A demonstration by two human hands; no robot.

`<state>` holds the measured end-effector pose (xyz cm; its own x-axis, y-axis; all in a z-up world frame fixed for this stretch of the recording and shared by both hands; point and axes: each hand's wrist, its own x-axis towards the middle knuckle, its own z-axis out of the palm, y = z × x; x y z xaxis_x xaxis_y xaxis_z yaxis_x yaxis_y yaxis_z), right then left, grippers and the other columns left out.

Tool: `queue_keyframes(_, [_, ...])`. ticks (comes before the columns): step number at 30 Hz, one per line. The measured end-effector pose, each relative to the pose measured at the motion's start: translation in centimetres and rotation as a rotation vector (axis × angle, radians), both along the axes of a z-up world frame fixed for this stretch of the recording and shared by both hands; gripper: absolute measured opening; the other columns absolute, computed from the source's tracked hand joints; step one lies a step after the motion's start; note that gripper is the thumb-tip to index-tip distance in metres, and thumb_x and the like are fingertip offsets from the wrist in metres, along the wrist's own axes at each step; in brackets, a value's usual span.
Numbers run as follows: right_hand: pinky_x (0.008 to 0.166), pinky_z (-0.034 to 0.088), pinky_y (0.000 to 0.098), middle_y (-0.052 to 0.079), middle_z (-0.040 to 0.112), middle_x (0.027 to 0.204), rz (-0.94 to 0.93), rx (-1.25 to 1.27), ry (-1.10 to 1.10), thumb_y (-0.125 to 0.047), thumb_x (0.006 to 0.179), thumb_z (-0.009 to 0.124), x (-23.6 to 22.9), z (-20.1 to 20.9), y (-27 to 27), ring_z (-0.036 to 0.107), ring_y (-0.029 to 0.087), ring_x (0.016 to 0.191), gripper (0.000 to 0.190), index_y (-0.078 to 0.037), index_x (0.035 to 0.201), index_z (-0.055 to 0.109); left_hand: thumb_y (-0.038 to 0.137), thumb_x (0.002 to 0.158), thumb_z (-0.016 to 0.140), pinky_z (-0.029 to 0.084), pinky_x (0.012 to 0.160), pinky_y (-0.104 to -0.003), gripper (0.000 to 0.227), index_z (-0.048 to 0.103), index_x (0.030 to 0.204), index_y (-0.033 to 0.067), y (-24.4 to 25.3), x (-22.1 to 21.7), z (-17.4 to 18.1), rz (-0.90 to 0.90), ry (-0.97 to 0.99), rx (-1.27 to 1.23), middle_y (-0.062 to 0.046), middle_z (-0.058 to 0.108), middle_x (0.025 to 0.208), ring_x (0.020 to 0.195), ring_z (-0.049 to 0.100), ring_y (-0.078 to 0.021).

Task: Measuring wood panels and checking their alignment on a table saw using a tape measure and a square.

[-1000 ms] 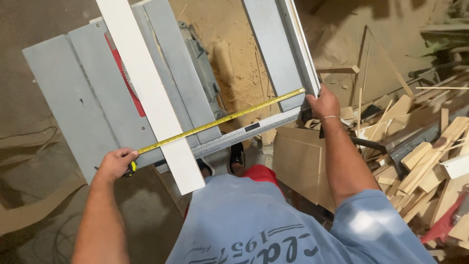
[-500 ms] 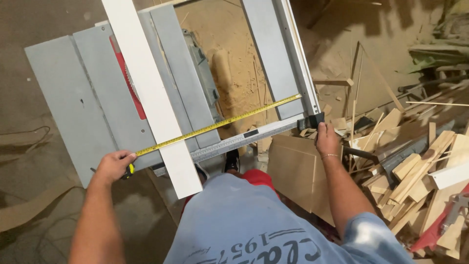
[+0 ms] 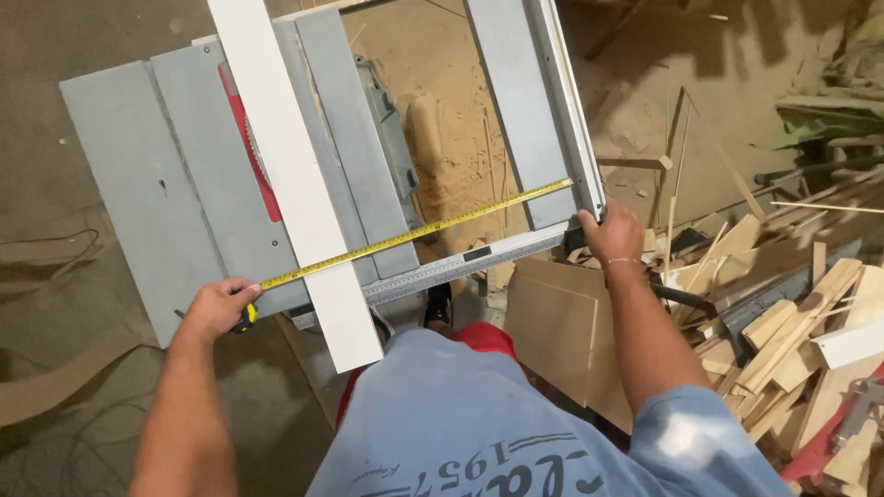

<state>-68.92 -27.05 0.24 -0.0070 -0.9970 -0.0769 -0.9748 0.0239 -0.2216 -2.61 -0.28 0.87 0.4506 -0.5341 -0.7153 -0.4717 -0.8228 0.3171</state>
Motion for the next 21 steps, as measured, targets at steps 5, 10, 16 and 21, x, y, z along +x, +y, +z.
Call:
queue_keyframes(5, [0.097, 0.052, 0.0559, 0.017, 0.074, 0.115, -0.153, 0.351, -0.012, -0.056, 0.087, 0.072, 0.7, -0.5, -3.7, 0.067, 0.04, 0.116, 0.056, -0.012, 0.123, 0.067, 0.046, 0.083, 0.078, 0.053, 0.096, -0.045, 0.034, 0.083, 0.108, 0.0246, -0.6, -0.4, 1.0, 0.015, 0.005, 0.01, -0.017, 0.08, 0.102, 0.105, 0.071, -0.0359])
queue_keyframes(10, [0.098, 0.053, 0.0499, 0.014, 0.073, 0.12, -0.198, 0.36, -0.019, -0.054, 0.085, 0.073, 1.0, -0.7, -3.6, 0.066, 0.036, 0.119, 0.06, -0.025, 0.136, 0.064, 0.047, 0.082, 0.077, 0.053, 0.095, -0.045, 0.035, 0.083, 0.108, 0.0236, -0.1, -0.3, 0.5, 0.026, 0.012, 0.013, -0.017, 0.08, 0.099, 0.104, 0.071, -0.0358])
queue_keyframes(16, [0.1, 0.052, 0.0508, 0.017, 0.072, 0.119, -0.179, 0.358, -0.085, -0.053, 0.083, 0.075, 0.2, -1.7, -4.0, 0.065, 0.038, 0.12, 0.058, -0.018, 0.128, 0.067, 0.045, 0.084, 0.076, 0.054, 0.089, -0.042, 0.033, 0.083, 0.108, 0.0226, -0.3, -0.4, 0.9, 0.032, 0.033, 0.0, -0.015, 0.08, 0.091, 0.093, 0.073, -0.0311])
queue_keyframes(21, [0.101, 0.051, 0.0528, 0.022, 0.071, 0.12, -0.204, 0.358, -0.11, -0.046, 0.088, 0.072, 2.1, 1.0, -3.3, 0.063, 0.041, 0.12, 0.051, -0.013, 0.127, 0.067, 0.043, 0.085, 0.077, 0.054, 0.087, -0.043, 0.032, 0.083, 0.108, 0.0218, -0.4, -0.3, 0.8, 0.039, 0.037, -0.009, -0.016, 0.079, 0.093, 0.094, 0.072, -0.0322])
